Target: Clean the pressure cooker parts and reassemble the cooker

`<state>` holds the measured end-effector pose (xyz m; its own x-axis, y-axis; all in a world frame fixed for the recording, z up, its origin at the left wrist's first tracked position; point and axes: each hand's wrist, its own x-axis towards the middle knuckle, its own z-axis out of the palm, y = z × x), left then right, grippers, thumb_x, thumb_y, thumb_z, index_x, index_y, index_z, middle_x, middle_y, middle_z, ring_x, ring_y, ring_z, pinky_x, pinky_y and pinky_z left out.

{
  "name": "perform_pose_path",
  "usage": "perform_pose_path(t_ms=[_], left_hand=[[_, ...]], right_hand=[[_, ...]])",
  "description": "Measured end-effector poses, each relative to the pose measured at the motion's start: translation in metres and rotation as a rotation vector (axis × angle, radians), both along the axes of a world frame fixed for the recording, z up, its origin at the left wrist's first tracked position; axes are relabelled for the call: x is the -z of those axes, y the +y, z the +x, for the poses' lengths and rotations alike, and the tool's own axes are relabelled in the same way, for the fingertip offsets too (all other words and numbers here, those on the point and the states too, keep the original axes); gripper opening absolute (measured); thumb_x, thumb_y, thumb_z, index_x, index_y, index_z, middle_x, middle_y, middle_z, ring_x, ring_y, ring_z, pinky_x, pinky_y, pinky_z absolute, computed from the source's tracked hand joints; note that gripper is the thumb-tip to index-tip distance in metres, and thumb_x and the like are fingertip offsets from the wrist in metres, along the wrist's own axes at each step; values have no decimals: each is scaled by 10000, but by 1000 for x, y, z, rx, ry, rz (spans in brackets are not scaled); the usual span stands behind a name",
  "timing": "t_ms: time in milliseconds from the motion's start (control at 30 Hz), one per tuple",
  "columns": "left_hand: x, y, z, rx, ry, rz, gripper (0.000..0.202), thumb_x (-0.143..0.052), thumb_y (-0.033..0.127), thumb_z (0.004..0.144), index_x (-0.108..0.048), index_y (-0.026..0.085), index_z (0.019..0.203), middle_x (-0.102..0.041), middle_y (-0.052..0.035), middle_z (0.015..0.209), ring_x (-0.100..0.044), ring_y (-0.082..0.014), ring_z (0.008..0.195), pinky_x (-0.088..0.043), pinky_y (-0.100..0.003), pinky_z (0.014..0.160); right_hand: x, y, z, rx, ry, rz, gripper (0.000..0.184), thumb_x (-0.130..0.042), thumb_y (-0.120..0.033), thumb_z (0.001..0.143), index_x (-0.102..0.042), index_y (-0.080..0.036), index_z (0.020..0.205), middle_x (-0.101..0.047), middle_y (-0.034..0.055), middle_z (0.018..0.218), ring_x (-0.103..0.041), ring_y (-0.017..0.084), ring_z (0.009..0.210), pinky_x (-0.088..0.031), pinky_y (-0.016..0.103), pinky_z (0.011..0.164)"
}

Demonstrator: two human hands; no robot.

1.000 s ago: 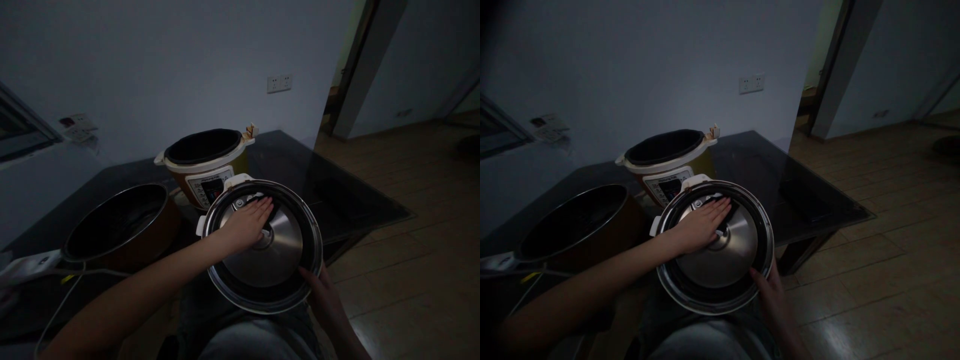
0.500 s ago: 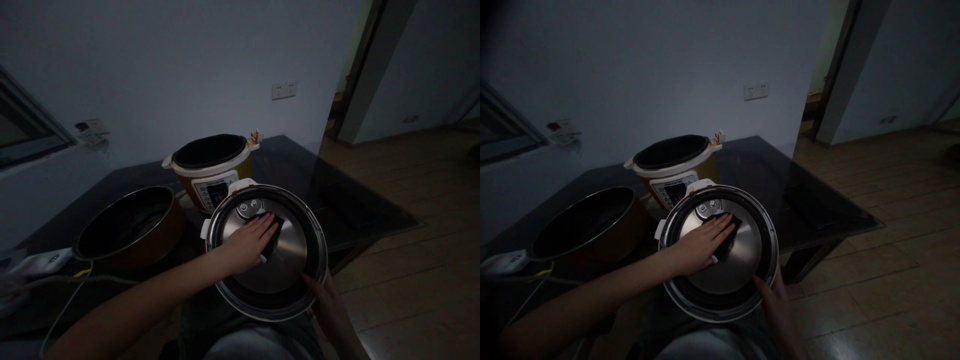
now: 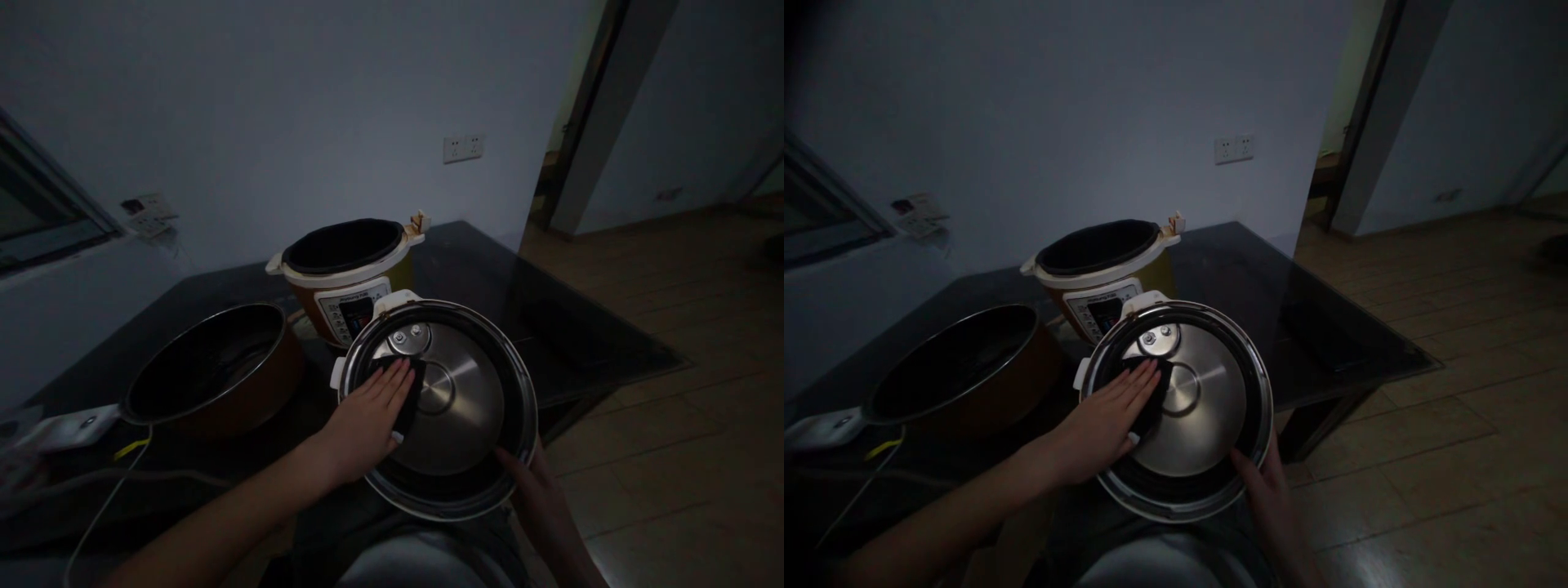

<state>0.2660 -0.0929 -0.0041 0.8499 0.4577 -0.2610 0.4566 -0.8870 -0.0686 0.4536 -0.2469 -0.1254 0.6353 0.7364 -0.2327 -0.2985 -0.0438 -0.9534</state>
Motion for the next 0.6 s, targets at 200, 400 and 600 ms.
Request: perform_pose_path(t_ms=[200,400,600], left_hand=[[21,-9,12,201,-104,-84,1001,-678,219,777,-53,153,1555,37,-113,1640,69,-235,1505,-93,-427,1224],[20,5,29,201,-161,-26,965,-653,201,782,-73,149,1552,3,-119,1645,56,-225,1508,-74,-414,1223],[14,10,20,174,-141,7,986,-686,196,748,-110,147,1547,-49,-139,1640,5,-244,1510,-127,-432,1219]], right_hand=[[3,0,-1,2,6,25,783,-751,-540,676,-505,-328,1389,-532,40,1452,-431,302,1376,-314,467,1148],[3,0,0,17,5,47,754,-753,-515,683,-529,-315,1375,-623,46,1348,-459,295,1353,-328,464,1143],[4,0,1,18,21,47,700,-754,-491,704,-548,-324,1352,-589,30,1392,-450,291,1361,-332,454,1139]])
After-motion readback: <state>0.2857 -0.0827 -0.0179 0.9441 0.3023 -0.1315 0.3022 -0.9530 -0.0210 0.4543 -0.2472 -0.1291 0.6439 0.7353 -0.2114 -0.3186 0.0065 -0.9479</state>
